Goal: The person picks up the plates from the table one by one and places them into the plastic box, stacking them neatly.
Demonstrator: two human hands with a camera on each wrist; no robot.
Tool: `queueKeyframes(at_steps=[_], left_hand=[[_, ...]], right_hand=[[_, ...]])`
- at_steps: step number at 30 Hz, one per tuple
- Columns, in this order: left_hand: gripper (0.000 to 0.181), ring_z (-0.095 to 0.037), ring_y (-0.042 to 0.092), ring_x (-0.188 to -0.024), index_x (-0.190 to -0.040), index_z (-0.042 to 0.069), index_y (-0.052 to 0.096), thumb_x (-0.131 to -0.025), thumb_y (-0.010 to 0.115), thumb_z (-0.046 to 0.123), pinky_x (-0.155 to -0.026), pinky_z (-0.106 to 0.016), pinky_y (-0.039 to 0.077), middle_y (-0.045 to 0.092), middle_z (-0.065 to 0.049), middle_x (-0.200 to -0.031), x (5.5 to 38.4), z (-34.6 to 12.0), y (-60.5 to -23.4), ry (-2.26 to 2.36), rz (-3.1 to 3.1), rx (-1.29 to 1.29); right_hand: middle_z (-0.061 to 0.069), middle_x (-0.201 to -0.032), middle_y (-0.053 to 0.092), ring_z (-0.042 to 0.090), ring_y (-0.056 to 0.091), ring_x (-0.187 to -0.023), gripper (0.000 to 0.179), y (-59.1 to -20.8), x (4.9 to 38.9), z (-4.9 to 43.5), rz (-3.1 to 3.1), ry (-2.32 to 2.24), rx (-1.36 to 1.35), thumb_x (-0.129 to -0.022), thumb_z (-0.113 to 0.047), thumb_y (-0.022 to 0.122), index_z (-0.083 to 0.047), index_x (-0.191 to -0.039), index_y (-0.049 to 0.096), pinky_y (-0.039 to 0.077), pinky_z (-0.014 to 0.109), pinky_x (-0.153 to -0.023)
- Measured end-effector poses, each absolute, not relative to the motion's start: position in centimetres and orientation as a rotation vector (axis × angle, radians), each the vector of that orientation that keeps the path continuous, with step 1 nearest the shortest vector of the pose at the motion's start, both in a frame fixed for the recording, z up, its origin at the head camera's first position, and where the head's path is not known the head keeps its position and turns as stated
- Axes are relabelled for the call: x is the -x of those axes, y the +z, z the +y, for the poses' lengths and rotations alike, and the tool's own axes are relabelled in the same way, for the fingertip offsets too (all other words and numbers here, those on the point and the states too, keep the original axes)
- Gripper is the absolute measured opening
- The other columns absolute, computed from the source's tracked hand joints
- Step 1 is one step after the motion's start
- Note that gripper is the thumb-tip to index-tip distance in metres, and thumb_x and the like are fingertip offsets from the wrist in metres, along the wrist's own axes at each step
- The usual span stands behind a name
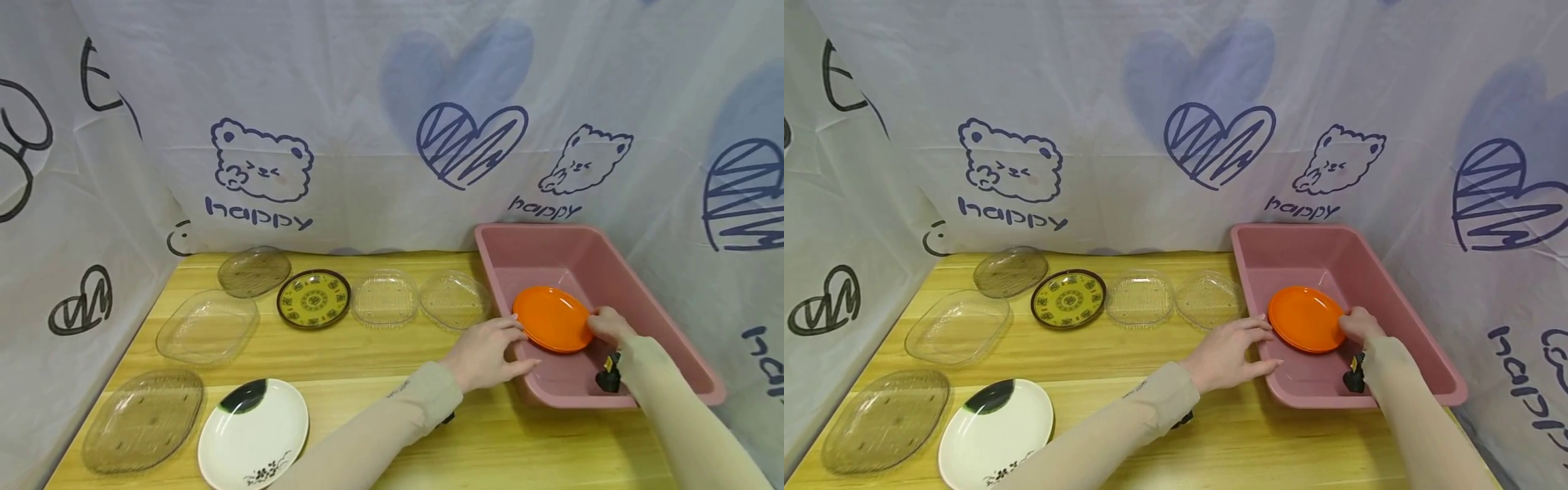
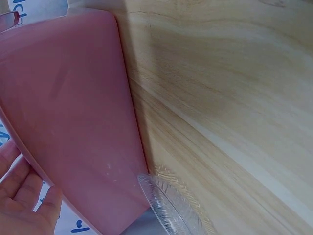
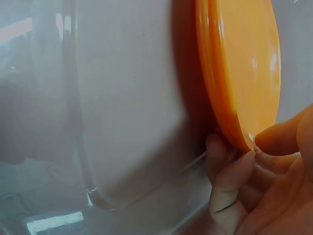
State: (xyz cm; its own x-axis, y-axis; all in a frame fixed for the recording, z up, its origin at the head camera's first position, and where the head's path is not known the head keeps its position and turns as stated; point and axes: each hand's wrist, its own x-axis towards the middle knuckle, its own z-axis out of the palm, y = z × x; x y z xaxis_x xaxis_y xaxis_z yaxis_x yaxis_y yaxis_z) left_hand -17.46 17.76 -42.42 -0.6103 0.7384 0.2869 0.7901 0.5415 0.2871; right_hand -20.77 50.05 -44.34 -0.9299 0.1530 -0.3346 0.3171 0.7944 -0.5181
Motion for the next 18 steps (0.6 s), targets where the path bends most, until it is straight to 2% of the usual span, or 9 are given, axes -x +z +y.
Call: queueKeyframes(at_steps=[6, 10, 14, 18], left_hand=[[0.048, -0.010, 0.053, -0.138, -0.127, 0.018, 0.070, -0.096, 0.059, 0.054, -0.115, -0.022, 0.043, 0.062, 0.004, -0.141, 17.49, 17.78, -42.55, -0.616, -2.634, 1.311], [0.048, -0.010, 0.053, -0.139, -0.126, 0.018, 0.070, -0.096, 0.060, 0.054, -0.115, -0.022, 0.044, 0.062, 0.005, -0.142, 17.45, 17.75, -42.53, -0.633, -2.643, 1.306], [0.048, -0.010, 0.052, -0.139, -0.126, 0.019, 0.070, -0.096, 0.060, 0.054, -0.115, -0.022, 0.044, 0.061, 0.005, -0.142, 17.43, 17.72, -42.44, -0.632, -2.654, 1.303], [0.048, -0.010, 0.052, -0.139, -0.126, 0.018, 0.070, -0.096, 0.060, 0.054, -0.114, -0.022, 0.044, 0.062, 0.005, -0.141, 17.45, 17.72, -42.39, -0.629, -2.651, 1.311]], right_hand=[[0.003, -0.070, 0.054, 0.015, 0.053, -0.060, 0.018, -44.96, 20.91, 49.95, 2.640, -0.993, -0.393, -0.079, -0.002, 0.045, 0.009, -0.091, 0.054, 0.048, 0.026, -0.056], [0.000, -0.067, 0.053, 0.013, 0.052, -0.057, 0.017, -45.11, 21.02, 50.04, 2.602, -1.038, -0.409, -0.081, -0.001, 0.045, 0.009, -0.091, 0.054, 0.049, 0.024, -0.054], [0.001, -0.073, 0.057, 0.014, 0.056, -0.063, 0.033, -44.90, 21.09, 50.04, 2.569, -1.055, -0.410, -0.088, -0.002, 0.046, 0.018, -0.113, 0.053, 0.053, 0.025, -0.058], [0.001, -0.077, 0.061, 0.013, 0.059, -0.065, 0.051, -44.68, 21.00, 49.81, 2.561, -1.054, -0.377, -0.092, -0.002, 0.046, 0.023, -0.136, 0.040, 0.055, 0.024, -0.061]])
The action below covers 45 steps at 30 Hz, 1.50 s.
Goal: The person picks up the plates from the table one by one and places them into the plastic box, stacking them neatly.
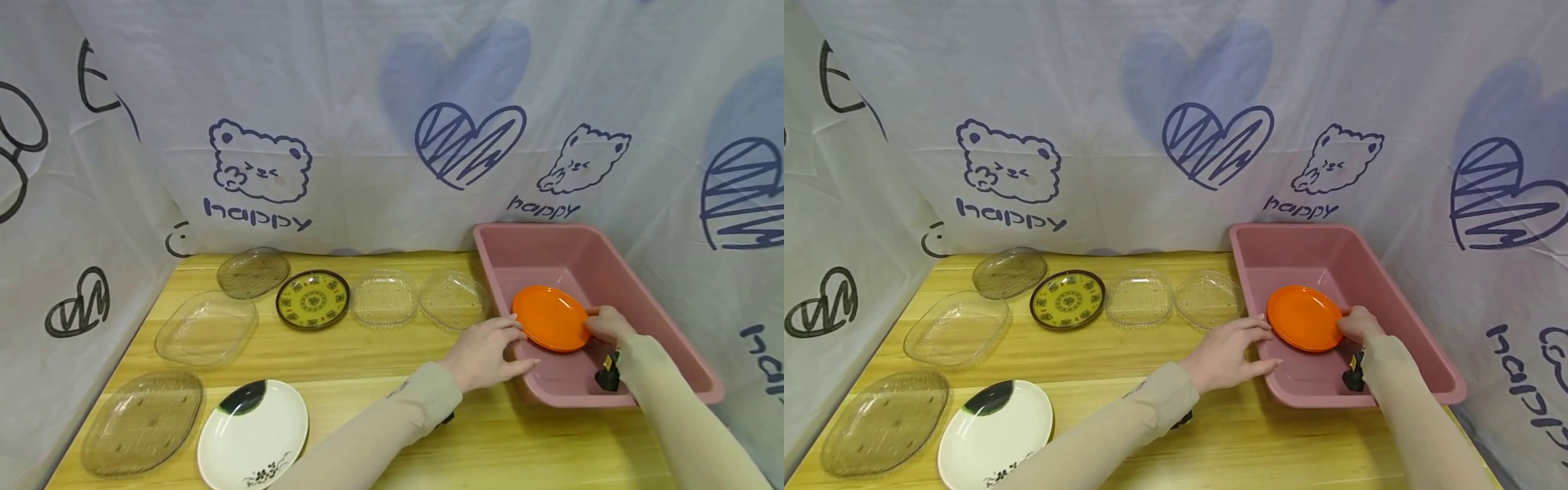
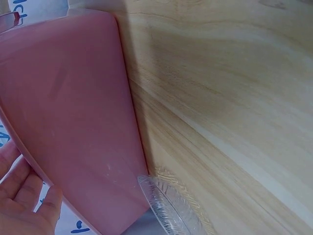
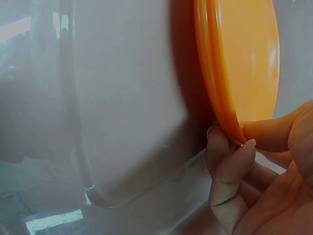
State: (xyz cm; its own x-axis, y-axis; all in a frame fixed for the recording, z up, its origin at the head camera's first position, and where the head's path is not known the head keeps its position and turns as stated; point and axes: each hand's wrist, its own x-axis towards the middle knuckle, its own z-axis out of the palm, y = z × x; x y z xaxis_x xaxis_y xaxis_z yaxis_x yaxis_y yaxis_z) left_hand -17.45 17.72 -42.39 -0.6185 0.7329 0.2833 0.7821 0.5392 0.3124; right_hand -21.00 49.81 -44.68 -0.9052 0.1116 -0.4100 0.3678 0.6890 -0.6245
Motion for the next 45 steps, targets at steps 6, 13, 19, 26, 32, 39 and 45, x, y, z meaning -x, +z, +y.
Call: queueKeyframes(at_steps=[6, 13, 19, 26, 32, 39, 45], left_hand=[[0.048, -0.011, 0.053, -0.138, -0.126, 0.018, 0.070, -0.096, 0.060, 0.054, -0.114, -0.022, 0.044, 0.063, 0.004, -0.140, 17.4, 17.7, -42.4, -0.635, -2.650, 1.314], [0.047, -0.010, 0.053, -0.138, -0.126, 0.018, 0.070, -0.097, 0.059, 0.054, -0.114, -0.023, 0.045, 0.062, 0.005, -0.141, 17.5, 17.7, -42.4, -0.630, -2.657, 1.312], [0.048, -0.010, 0.053, -0.138, -0.127, 0.018, 0.070, -0.097, 0.059, 0.054, -0.114, -0.023, 0.045, 0.062, 0.005, -0.140, 17.5, 17.7, -42.3, -0.631, -2.658, 1.314], [0.049, -0.010, 0.053, -0.139, -0.128, 0.017, 0.069, -0.097, 0.059, 0.054, -0.114, -0.023, 0.044, 0.061, 0.004, -0.142, 17.4, 17.7, -42.3, -0.640, -2.663, 1.315], [0.047, -0.010, 0.053, -0.138, -0.128, 0.018, 0.069, -0.097, 0.059, 0.053, -0.116, -0.022, 0.042, 0.061, 0.005, -0.142, 17.4, 17.8, -42.3, -0.624, -2.655, 1.309], [0.048, -0.012, 0.052, -0.140, -0.130, 0.016, 0.068, -0.099, 0.057, 0.051, -0.117, -0.023, 0.041, 0.060, 0.001, -0.144, 17.3, 17.6, -42.2, -0.663, -2.659, 1.342], [0.039, -0.013, 0.057, -0.132, -0.134, 0.016, 0.063, -0.103, 0.054, 0.039, -0.115, -0.023, 0.043, 0.061, 0.001, -0.141, 17.4, 16.3, -42.0, -0.798, -2.620, 1.366]], right_hand=[[-0.001, -0.073, 0.059, 0.011, 0.056, -0.059, 0.057, -44.2, 20.7, 49.3, 2.541, -1.083, -0.355, -0.097, -0.002, 0.044, 0.023, -0.145, 0.027, 0.052, 0.022, -0.057], [-0.001, -0.071, 0.057, 0.010, 0.054, -0.058, 0.056, -44.2, 20.6, 49.2, 2.547, -1.095, -0.347, -0.097, -0.002, 0.043, 0.023, -0.144, 0.028, 0.051, 0.021, -0.056], [0.002, -0.077, 0.061, 0.012, 0.057, -0.062, 0.055, -44.6, 20.9, 49.7, 2.554, -1.083, -0.399, -0.095, -0.003, 0.046, 0.023, -0.141, 0.033, 0.054, 0.023, -0.058], [0.021, -0.100, 0.065, 0.014, 0.060, -0.072, 0.058, -44.5, 21.1, 50.0, 2.555, -1.047, -0.469, -0.093, -0.004, 0.050, 0.023, -0.142, 0.035, 0.057, 0.025, -0.064], [0.033, -0.118, 0.060, 0.021, 0.061, -0.082, 0.061, -44.1, 20.7, 50.0, 2.631, -0.952, -0.487, -0.089, -0.011, 0.053, 0.020, -0.140, 0.041, 0.056, 0.024, -0.068], [0.027, -0.105, 0.061, 0.027, 0.061, -0.084, 0.055, -43.5, 20.2, 49.9, 2.714, -0.882, -0.522, -0.088, -0.019, 0.052, 0.017, -0.130, 0.049, 0.055, 0.028, -0.067], [0.035, -0.124, 0.056, 0.042, 0.058, -0.098, 0.057, -42.8, 20.0, 49.2, 2.833, -0.855, -0.561, -0.093, -0.024, 0.050, 0.014, -0.134, 0.047, 0.056, 0.046, -0.079]])
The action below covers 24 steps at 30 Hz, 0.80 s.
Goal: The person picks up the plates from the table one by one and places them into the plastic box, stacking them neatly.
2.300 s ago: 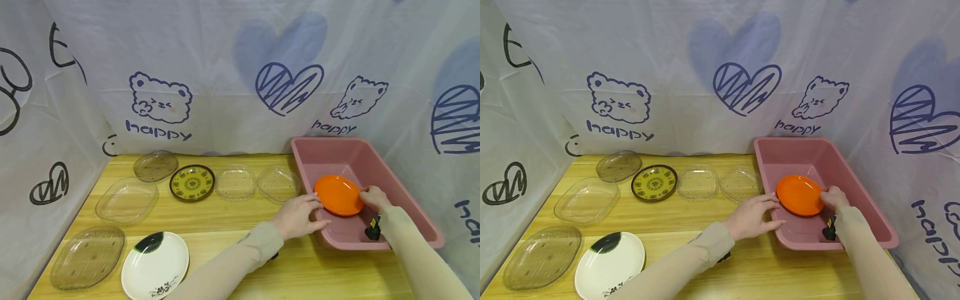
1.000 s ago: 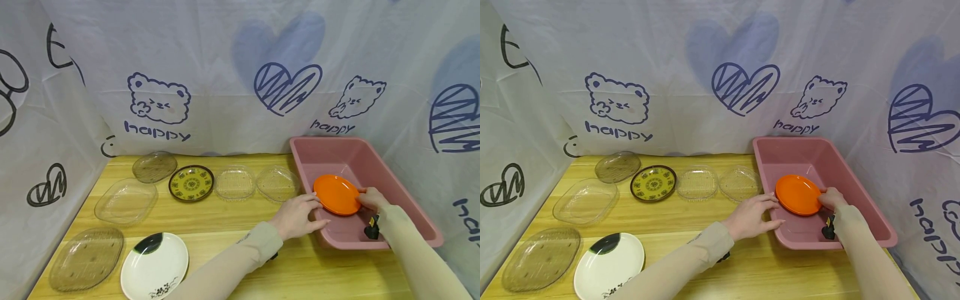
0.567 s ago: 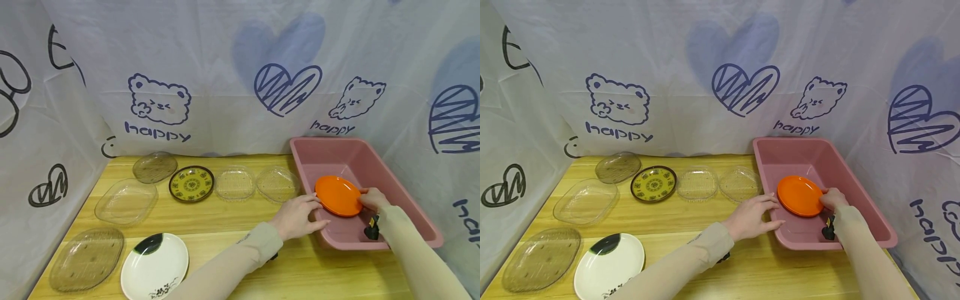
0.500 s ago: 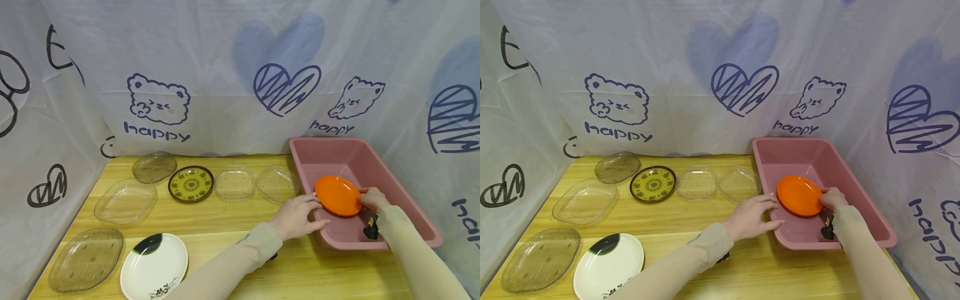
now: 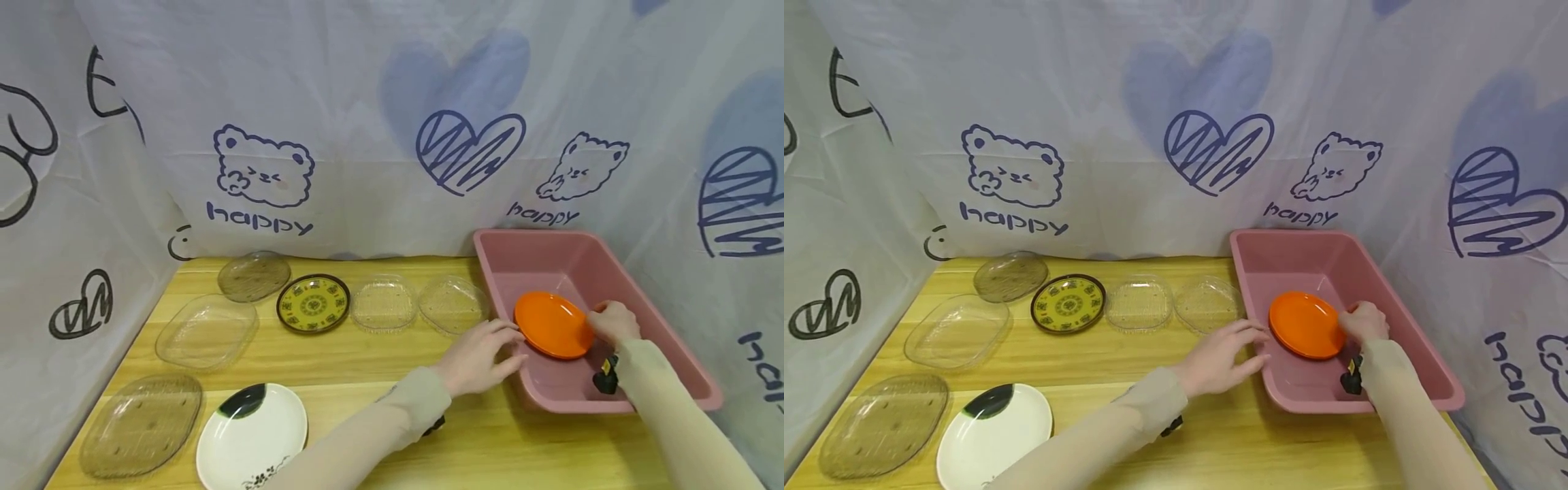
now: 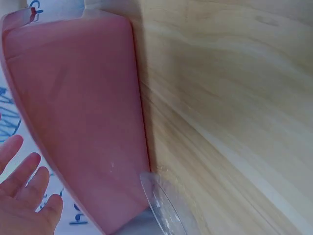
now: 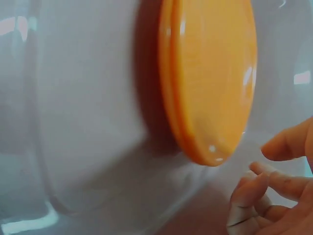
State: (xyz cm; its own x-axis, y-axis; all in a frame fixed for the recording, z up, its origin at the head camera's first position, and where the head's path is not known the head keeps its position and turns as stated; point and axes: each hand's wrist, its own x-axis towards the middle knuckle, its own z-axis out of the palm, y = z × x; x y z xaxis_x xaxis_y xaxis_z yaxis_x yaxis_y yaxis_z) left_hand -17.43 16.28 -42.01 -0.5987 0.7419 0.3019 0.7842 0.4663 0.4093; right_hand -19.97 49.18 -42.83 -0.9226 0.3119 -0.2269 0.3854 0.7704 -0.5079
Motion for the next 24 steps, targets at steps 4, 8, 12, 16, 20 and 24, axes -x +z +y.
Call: queueKeyframes(at_steps=[4, 8, 12, 16, 20, 24], left_hand=[[0.036, -0.012, 0.060, -0.127, -0.136, 0.018, 0.060, -0.106, 0.050, 0.034, -0.112, -0.024, 0.047, 0.062, 0.003, -0.137, 17.7, 14.6, -41.9, -0.873, -2.634, 1.308], [0.034, -0.015, 0.063, -0.125, -0.136, 0.017, 0.060, -0.107, 0.048, 0.029, -0.109, -0.027, 0.050, 0.064, 0.002, -0.136, 18.3, 12.4, -41.5, -0.882, -2.681, 1.242], [0.034, -0.018, 0.063, -0.127, -0.137, 0.014, 0.060, -0.106, 0.047, 0.022, -0.111, -0.030, 0.050, 0.064, -0.002, -0.139, 19.2, 10.1, -41.2, -0.881, -2.736, 1.205], [0.035, -0.022, 0.060, -0.131, -0.138, 0.013, 0.059, -0.105, 0.049, 0.019, -0.115, -0.037, 0.047, 0.062, -0.004, -0.142, 20.0, 7.6, -40.8, -0.904, -2.797, 1.138], [0.035, -0.026, 0.058, -0.134, -0.137, 0.012, 0.059, -0.104, 0.052, 0.018, -0.116, -0.042, 0.045, 0.061, -0.007, -0.144, 20.8, 5.0, -40.9, -0.907, -2.830, 1.061], [0.035, -0.030, 0.059, -0.131, -0.136, 0.007, 0.060, -0.101, 0.057, 0.016, -0.114, -0.045, 0.047, 0.062, -0.011, -0.142, 21.2, 2.4, -40.8, -0.903, -2.870, 1.034]], right_hand=[[0.035, -0.126, 0.056, 0.044, 0.059, -0.101, 0.052, -42.5, 20.1, 48.3, 2.967, -0.891, -0.539, -0.097, -0.027, 0.048, 0.012, -0.132, 0.051, 0.056, 0.051, -0.081], [0.032, -0.125, 0.059, 0.041, 0.062, -0.102, 0.050, -41.6, 20.5, 46.8, 3.005, -0.991, -0.448, -0.101, -0.029, 0.045, 0.009, -0.133, 0.054, 0.058, 0.041, -0.079], [0.031, -0.125, 0.059, 0.038, 0.065, -0.102, 0.048, -39.9, 20.9, 44.4, 2.956, -1.129, -0.374, -0.103, -0.025, 0.042, 0.007, -0.137, 0.052, 0.063, 0.034, -0.080], [0.028, -0.119, 0.063, 0.021, 0.069, -0.087, 0.043, -37.8, 21.2, 41.4, 2.980, -1.199, -0.275, -0.103, -0.023, 0.042, 0.004, -0.135, 0.054, 0.063, 0.025, -0.076], [0.024, -0.113, 0.065, 0.002, 0.064, -0.076, 0.039, -35.7, 20.7, 38.2, 3.007, -1.281, -0.128, -0.105, -0.021, 0.043, 0.003, -0.131, 0.057, 0.059, 0.019, -0.071], [0.020, -0.107, 0.066, 0.000, 0.063, -0.075, 0.034, -34.0, 20.1, 35.0, 3.014, -1.373, -0.001, -0.105, -0.019, 0.045, 0.002, -0.127, 0.060, 0.059, 0.018, -0.070]])
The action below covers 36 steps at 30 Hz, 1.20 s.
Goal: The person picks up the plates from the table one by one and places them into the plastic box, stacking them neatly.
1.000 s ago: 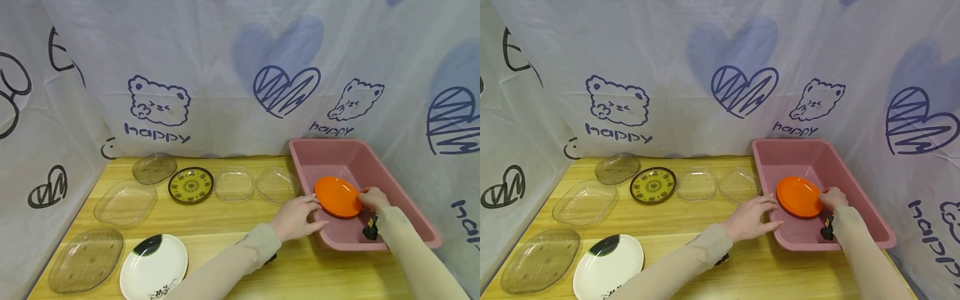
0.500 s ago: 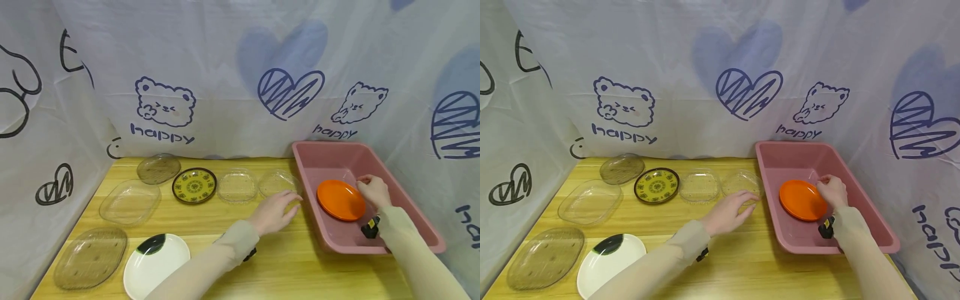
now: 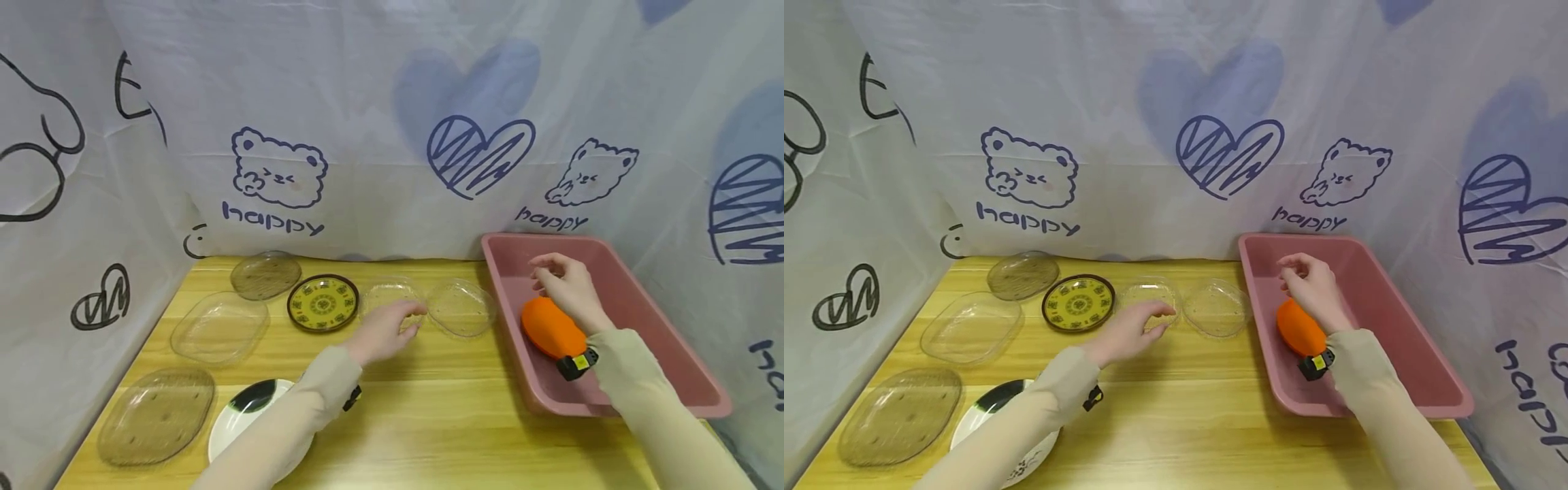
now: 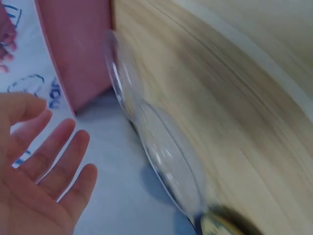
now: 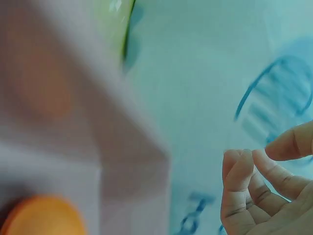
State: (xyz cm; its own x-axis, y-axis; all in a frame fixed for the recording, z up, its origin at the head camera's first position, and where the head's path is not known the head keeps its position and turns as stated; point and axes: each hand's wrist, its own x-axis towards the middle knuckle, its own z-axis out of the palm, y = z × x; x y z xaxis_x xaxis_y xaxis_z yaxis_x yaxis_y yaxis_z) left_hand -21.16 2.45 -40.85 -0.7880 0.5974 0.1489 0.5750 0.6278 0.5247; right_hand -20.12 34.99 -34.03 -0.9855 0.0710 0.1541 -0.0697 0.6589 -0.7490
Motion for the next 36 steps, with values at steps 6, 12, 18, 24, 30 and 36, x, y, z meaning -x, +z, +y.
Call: queueKeyframes(at_steps=[6, 12, 18, 24, 30, 36], left_hand=[[0.031, -0.028, 0.065, -0.119, -0.127, 0.007, 0.065, -0.099, 0.064, 0.022, -0.106, -0.044, 0.052, 0.069, -0.010, -0.130, 21.5, -1.4, -41.1, 0.763, 2.816, -0.975], [0.033, -0.027, 0.067, -0.113, -0.123, 0.006, 0.067, -0.097, 0.067, 0.026, -0.102, -0.045, 0.054, 0.071, -0.010, -0.123, 21.6, -5.3, -41.4, 0.699, 2.764, -0.930], [0.036, -0.026, 0.067, -0.107, -0.119, 0.007, 0.069, -0.093, 0.072, 0.031, -0.097, -0.045, 0.056, 0.071, -0.010, -0.117, 21.3, -9.2, -41.8, 0.594, 2.730, -0.885], [0.037, -0.027, 0.066, -0.105, -0.115, 0.007, 0.070, -0.089, 0.076, 0.033, -0.094, -0.045, 0.056, 0.071, -0.009, -0.114, 21.0, -12.2, -42.2, 0.553, 2.663, -0.807], [0.038, -0.024, 0.066, -0.100, -0.111, 0.008, 0.070, -0.083, 0.082, 0.030, -0.093, -0.044, 0.056, 0.071, -0.008, -0.108, 21.0, -14.1, -42.4, 0.517, 2.630, -0.804], [0.044, -0.022, 0.065, -0.096, -0.108, 0.008, 0.070, -0.073, 0.089, 0.027, -0.090, -0.040, 0.057, 0.071, -0.007, -0.105, 20.7, -15.4, -42.4, 0.483, 2.609, -0.788]], right_hand=[[0.020, -0.106, 0.066, 0.011, 0.065, -0.080, 0.028, -32.8, 19.1, 30.5, -2.635, 1.360, -0.140, -0.104, -0.014, 0.048, 0.001, -0.123, 0.062, 0.057, 0.016, -0.072], [0.007, -0.093, 0.067, 0.011, 0.064, -0.075, 0.023, -33.2, 18.4, 26.4, -2.578, 1.543, -0.262, -0.101, -0.005, 0.052, 0.004, -0.119, 0.062, 0.056, 0.020, -0.067], [0.018, -0.096, 0.069, 0.009, 0.065, -0.075, 0.021, -35.2, 17.9, 22.8, -2.558, 1.674, -0.398, -0.100, -0.002, 0.052, 0.005, -0.118, 0.063, 0.057, 0.024, -0.067], [0.017, -0.095, 0.069, 0.012, 0.066, -0.075, 0.022, -37.8, 17.7, 19.8, -2.564, 1.833, -0.516, -0.100, -0.002, 0.052, 0.006, -0.119, 0.062, 0.057, 0.026, -0.066], [0.023, -0.101, 0.068, 0.011, 0.065, -0.077, 0.025, -40.2, 17.3, 17.6, -2.610, 2.021, -0.507, -0.102, -0.007, 0.051, 0.005, -0.122, 0.060, 0.057, 0.026, -0.069], [0.025, -0.103, 0.068, 0.014, 0.065, -0.078, 0.029, -42.4, 17.1, 15.7, -2.673, 2.151, -0.463, -0.102, -0.008, 0.051, 0.007, -0.126, 0.058, 0.058, 0.027, -0.071]])
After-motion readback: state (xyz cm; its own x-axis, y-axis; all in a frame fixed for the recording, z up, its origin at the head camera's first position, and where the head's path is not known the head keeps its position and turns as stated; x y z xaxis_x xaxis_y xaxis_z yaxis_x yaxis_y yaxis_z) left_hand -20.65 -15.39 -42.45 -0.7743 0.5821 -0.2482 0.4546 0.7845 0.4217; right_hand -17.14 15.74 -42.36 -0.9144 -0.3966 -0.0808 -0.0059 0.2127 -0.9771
